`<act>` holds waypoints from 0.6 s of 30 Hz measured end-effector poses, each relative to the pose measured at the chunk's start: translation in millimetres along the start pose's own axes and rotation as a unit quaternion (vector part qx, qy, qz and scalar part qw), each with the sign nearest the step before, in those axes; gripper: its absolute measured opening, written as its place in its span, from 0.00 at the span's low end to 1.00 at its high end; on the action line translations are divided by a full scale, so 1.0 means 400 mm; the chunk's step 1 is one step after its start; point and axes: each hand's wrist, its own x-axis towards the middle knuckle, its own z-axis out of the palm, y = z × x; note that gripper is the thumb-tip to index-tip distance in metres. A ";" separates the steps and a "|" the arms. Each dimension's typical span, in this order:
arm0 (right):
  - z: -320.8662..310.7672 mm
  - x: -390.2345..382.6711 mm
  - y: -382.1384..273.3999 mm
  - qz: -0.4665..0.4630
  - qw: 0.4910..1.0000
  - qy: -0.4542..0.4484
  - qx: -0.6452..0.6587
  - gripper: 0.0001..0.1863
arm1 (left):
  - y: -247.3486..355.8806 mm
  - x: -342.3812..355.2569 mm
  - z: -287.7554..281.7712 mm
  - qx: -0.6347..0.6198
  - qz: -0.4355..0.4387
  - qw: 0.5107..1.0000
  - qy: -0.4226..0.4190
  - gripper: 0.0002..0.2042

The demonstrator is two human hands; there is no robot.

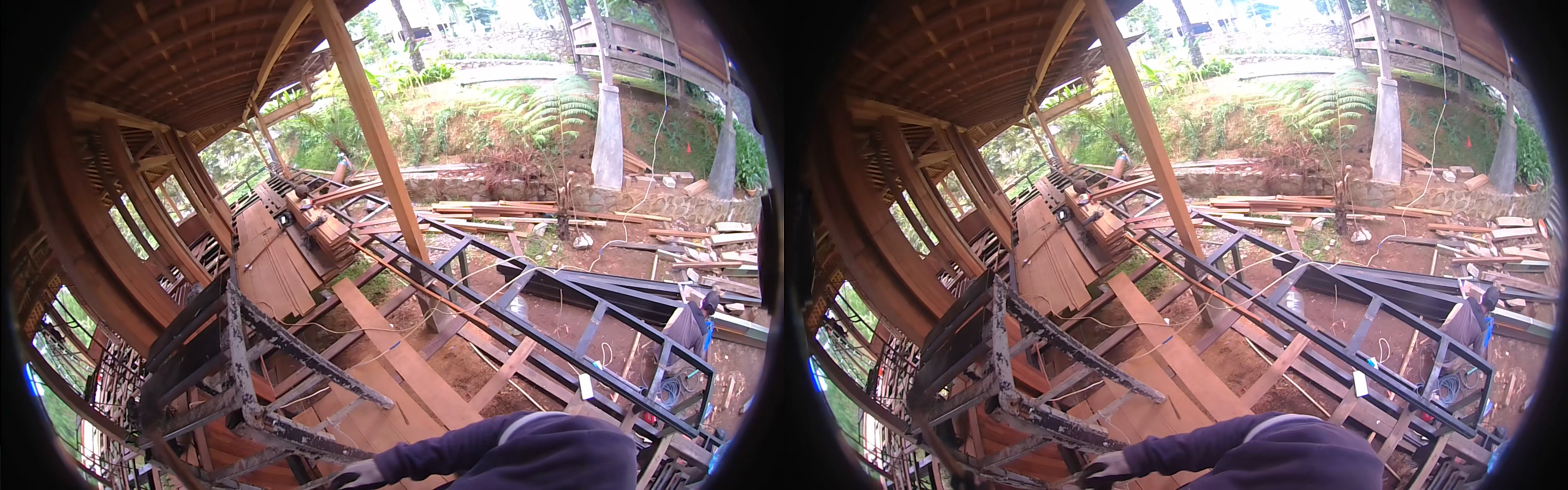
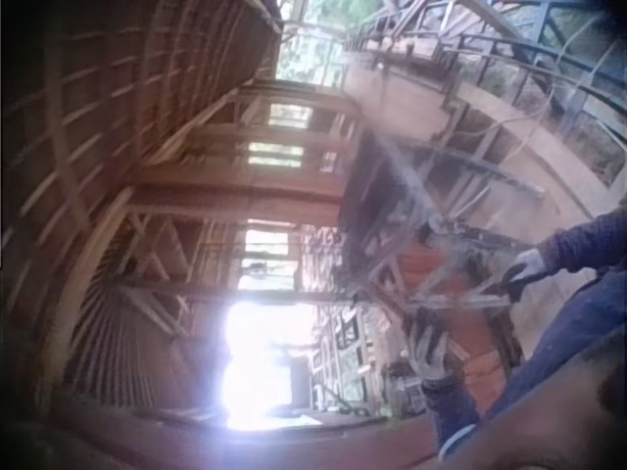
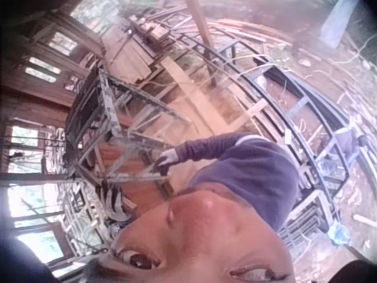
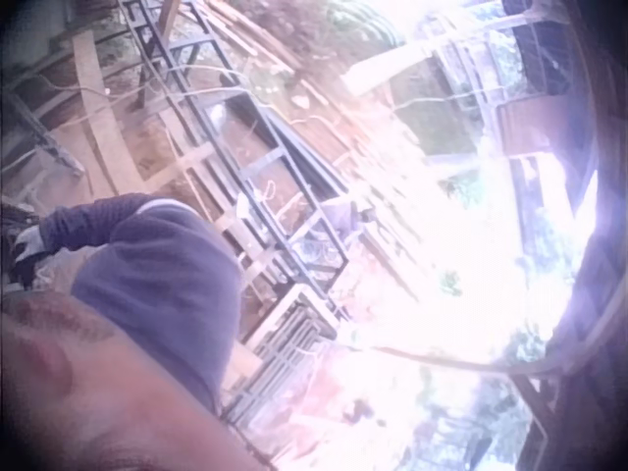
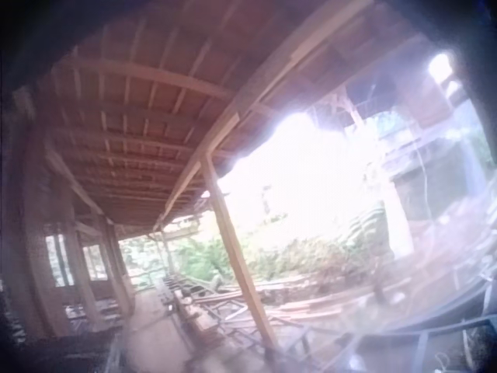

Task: The person positions and secures wooden planks onto a vertical wooden post using a nail gun. They also use a hand planer to smooth a plank before installation. The work occurs on a partially constructed wooden structure in a forested area.

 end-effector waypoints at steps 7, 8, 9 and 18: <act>0.275 0.198 -0.097 -0.129 0.939 0.065 -0.311 0.30 | 0.104 -0.345 -0.035 -0.175 -0.134 0.968 -0.122 0.20; 0.342 0.208 -0.118 -0.144 0.912 0.059 -0.380 0.31 | 0.115 -0.378 -0.050 -0.106 -0.047 0.985 -0.124 0.20; 0.407 0.215 -0.138 -0.141 0.937 0.005 -0.319 0.30 | 0.131 -0.417 -0.073 -0.018 0.015 0.992 -0.127 0.20; 0.792 0.171 -0.293 0.090 0.946 0.048 0.307 0.24 | 0.265 -0.715 -0.483 0.228 -0.161 0.955 -0.096 0.27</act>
